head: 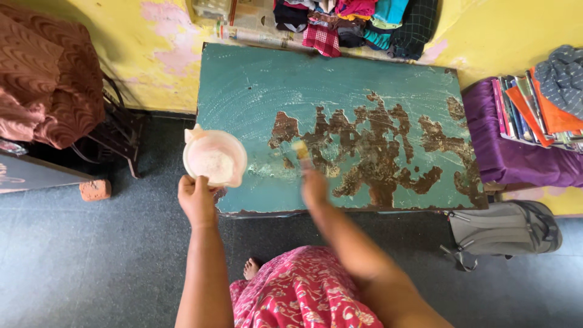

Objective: The person uses a toothbrush to scrub a white cleaning paste onto the surface of a green metal cabinet. They repeatedly dip the brush into a small pink bowl to reload the paste and continue scrubbing the top surface and edges of the cabinet.

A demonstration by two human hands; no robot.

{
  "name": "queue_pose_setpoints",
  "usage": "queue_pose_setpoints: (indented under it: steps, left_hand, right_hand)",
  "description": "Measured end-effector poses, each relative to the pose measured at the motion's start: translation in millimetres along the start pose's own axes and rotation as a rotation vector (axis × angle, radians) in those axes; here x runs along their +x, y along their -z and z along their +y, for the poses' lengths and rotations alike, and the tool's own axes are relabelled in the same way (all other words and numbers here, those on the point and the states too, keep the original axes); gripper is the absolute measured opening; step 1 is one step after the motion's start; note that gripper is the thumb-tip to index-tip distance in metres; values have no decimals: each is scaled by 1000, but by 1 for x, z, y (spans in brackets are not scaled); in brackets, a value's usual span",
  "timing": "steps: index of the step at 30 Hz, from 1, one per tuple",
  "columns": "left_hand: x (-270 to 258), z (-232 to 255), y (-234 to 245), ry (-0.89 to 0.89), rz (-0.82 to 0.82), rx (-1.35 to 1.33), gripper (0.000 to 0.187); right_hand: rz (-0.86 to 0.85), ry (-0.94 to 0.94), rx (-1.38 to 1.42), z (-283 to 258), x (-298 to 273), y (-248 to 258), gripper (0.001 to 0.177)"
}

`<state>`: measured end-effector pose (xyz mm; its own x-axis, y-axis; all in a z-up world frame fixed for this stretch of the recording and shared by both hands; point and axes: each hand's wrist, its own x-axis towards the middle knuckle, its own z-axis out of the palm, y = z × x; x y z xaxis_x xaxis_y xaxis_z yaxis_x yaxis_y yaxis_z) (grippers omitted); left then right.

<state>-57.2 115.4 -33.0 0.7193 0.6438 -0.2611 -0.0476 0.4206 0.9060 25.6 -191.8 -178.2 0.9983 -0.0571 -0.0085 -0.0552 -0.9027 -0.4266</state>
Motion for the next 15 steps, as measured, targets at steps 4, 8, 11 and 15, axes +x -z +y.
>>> queue_pose_setpoints:
  steps: [4, 8, 11, 15]
  left_hand:
    - [13, 18, 13, -16, -3, -1, 8]
    - [24, 36, 23, 18, 29, 1, 5]
    - [32, 40, 33, 3, 23, -36, 10]
    - [41, 36, 36, 0, 39, -85, 9]
  right_hand:
    - [-256, 468, 86, -120, -59, -18, 56]
    - [-520, -132, 113, -135, -24, 36, 67]
    - [-189, -159, -78, -46, 24, 69, 46]
    - [17, -318, -140, 62, 51, 124, 37]
